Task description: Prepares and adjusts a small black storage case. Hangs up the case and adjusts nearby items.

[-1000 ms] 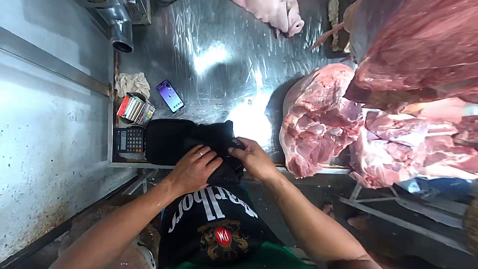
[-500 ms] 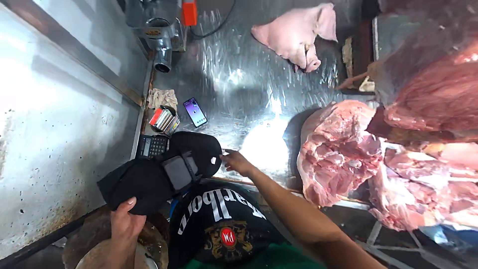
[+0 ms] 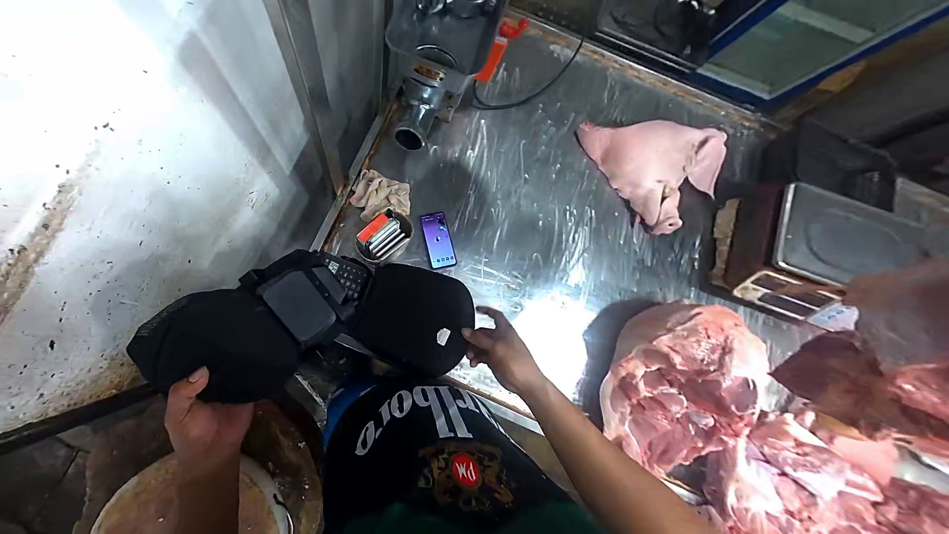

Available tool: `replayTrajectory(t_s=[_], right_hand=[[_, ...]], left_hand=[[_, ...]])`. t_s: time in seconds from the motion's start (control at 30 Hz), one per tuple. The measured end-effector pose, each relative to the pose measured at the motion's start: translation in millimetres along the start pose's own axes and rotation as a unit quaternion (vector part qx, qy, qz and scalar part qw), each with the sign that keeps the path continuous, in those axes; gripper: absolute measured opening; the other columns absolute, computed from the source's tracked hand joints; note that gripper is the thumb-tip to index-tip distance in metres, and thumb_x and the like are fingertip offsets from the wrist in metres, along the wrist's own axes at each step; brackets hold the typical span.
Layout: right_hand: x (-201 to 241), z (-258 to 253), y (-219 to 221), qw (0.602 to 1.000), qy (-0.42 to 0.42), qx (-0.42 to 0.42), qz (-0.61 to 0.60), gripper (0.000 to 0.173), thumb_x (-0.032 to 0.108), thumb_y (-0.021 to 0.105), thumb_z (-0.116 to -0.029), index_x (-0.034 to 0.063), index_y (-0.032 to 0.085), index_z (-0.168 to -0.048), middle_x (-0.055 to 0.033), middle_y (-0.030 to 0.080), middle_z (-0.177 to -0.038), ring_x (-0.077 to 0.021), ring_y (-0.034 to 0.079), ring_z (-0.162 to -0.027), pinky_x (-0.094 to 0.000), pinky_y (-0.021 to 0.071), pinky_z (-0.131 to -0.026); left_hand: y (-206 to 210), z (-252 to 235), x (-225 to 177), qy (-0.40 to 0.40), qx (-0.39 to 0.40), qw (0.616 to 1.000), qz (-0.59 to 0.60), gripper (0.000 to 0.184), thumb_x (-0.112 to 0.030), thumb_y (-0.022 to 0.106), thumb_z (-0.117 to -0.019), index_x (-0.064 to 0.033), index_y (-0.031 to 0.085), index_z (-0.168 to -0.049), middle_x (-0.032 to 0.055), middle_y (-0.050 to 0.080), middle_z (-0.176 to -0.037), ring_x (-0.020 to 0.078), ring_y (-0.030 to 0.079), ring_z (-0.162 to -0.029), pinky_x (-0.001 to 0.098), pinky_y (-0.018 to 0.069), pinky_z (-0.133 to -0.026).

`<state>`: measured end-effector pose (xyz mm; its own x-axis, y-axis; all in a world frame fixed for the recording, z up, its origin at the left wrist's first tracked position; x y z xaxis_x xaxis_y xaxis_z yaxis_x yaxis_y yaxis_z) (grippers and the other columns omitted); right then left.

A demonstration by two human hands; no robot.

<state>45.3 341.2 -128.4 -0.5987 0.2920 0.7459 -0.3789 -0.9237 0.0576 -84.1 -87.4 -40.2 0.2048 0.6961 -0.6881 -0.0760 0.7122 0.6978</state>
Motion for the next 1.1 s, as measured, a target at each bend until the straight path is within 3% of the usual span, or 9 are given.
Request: replayTrajectory(t_s=[0.07, 0.13, 0.23, 0.37, 0.57, 0.7, 0.87, 0.97, 1.1], right_hand=[[38, 10, 22, 0.993, -0.084, 0.024, 0.076, 0.084, 0.006, 0.065, -0.0958, 0.0123, 0.013, -0.162, -0.0116, 0.069, -0.081, -0.0216, 0.07, -0.064, -0.0371, 0.0632, -0.06], [73, 13, 51, 0.961, -0.168, 0.084, 0.202, 0.061, 0.006, 0.053, -0.0978, 0.0057, 0.037, -0.156, -0.0092, 0.071, -0.091, -0.0185, 0.071, -0.072, -0.0362, 0.0633, -0.068], [110, 5, 98, 0.844, -0.271, 0.16, 0.434, 0.045, 0.011, 0.052, -0.0999, 0.0213, 0.062, -0.142, -0.0072, 0.075, -0.105, -0.0179, 0.072, -0.089, -0.0445, 0.06, -0.086], [141, -13, 162, 0.757, -0.337, 0.256, 0.498, 0.05, 0.007, 0.056, -0.1011, 0.0198, 0.054, -0.149, -0.0069, 0.075, -0.111, -0.0219, 0.073, -0.096, -0.0504, 0.0596, -0.09], [142, -35, 244, 0.682, -0.372, 0.345, 0.527, 0.059, 0.005, 0.054, -0.1002, 0.0154, 0.041, -0.157, -0.0112, 0.07, -0.125, -0.0257, 0.069, -0.11, -0.0493, 0.0555, -0.1], [132, -44, 269, 0.684, -0.351, 0.334, 0.544, 0.069, 0.002, 0.056, -0.0978, 0.0205, 0.033, -0.161, -0.0142, 0.066, -0.131, -0.0299, 0.069, -0.112, -0.0509, 0.0565, -0.098], [136, -38, 268, 0.723, -0.363, 0.311, 0.498, 0.08, 0.004, 0.056, -0.0992, 0.0244, 0.016, -0.166, -0.0141, 0.063, -0.136, -0.0287, 0.07, -0.109, -0.0485, 0.0594, -0.093], [112, -49, 216, 0.777, -0.345, 0.267, 0.453, 0.062, 0.01, 0.05, -0.1025, 0.0212, 0.033, -0.161, -0.0113, 0.07, -0.119, -0.0248, 0.072, -0.09, -0.0477, 0.0616, -0.081], [0, -88, 92, 0.801, -0.223, 0.134, 0.539, 0.039, 0.027, 0.056, -0.1022, 0.007, 0.062, -0.135, -0.0212, 0.071, -0.115, -0.0384, 0.069, -0.104, -0.0618, 0.0555, -0.092]], left_hand=[[-8, -1, -12, 0.006, -0.006, 1.0, -0.004, 0.024, -0.027, 0.074, -0.0851, -0.0138, 0.073, -0.106, 0.0078, 0.076, -0.104, 0.0195, 0.073, -0.099, 0.0438, 0.0615, -0.087], [-16, 3, -23, 0.017, -0.01, 1.0, -0.021, 0.025, -0.028, 0.074, -0.0847, -0.0153, 0.073, -0.106, 0.0066, 0.075, -0.105, 0.0189, 0.073, -0.101, 0.0439, 0.0612, -0.088], [-27, 22, -39, 0.037, -0.015, 0.998, -0.058, 0.027, -0.03, 0.073, -0.0849, -0.0166, 0.072, -0.108, 0.0056, 0.075, -0.107, 0.0186, 0.072, -0.103, 0.0446, 0.06, -0.091], [-37, 78, -28, 0.063, -0.072, 0.991, -0.089, 0.033, -0.033, 0.079, -0.0791, -0.0181, 0.072, -0.108, 0.004, 0.075, -0.106, 0.0169, 0.072, -0.102, 0.0426, 0.0607, -0.09], [-57, 198, 66, 0.047, -0.206, 0.977, -0.016, 0.035, -0.038, 0.081, -0.0755, -0.0189, 0.074, -0.104, 0.0043, 0.076, -0.102, 0.0177, 0.074, -0.096, 0.0447, 0.0625, -0.083], [-53, 248, 111, 0.05, -0.253, 0.965, 0.046, 0.038, -0.033, 0.083, -0.0744, -0.0152, 0.072, -0.106, 0.0079, 0.076, -0.103, 0.0211, 0.074, -0.097, 0.0474, 0.0624, -0.084], [-56, 254, 118, 0.067, -0.267, 0.958, 0.086, 0.037, -0.032, 0.082, -0.0743, -0.0136, 0.072, -0.105, 0.0089, 0.075, -0.102, 0.0219, 0.074, -0.096, 0.0478, 0.0624, -0.083], [-62, 242, 102, 0.094, -0.265, 0.957, 0.071, 0.039, -0.031, 0.082, -0.0742, -0.0131, 0.07, -0.107, 0.0095, 0.075, -0.103, 0.0224, 0.074, -0.097, 0.0489, 0.0619, -0.084], [-66, 215, 73, 0.099, -0.247, 0.963, 0.037, 0.039, -0.031, 0.083, -0.0735, -0.0134, 0.069, -0.106, 0.0092, 0.075, -0.102, 0.0218, 0.073, -0.097, 0.0478, 0.0621, -0.084]])
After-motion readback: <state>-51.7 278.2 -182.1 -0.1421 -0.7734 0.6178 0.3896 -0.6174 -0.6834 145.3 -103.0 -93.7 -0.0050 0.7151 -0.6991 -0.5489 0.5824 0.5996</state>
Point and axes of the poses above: each hand's wrist, its own z-axis away from the middle knuckle, its own y-axis out of the palm, x = y × z, the point moved 8 cm from there along -z, towards the middle knuckle
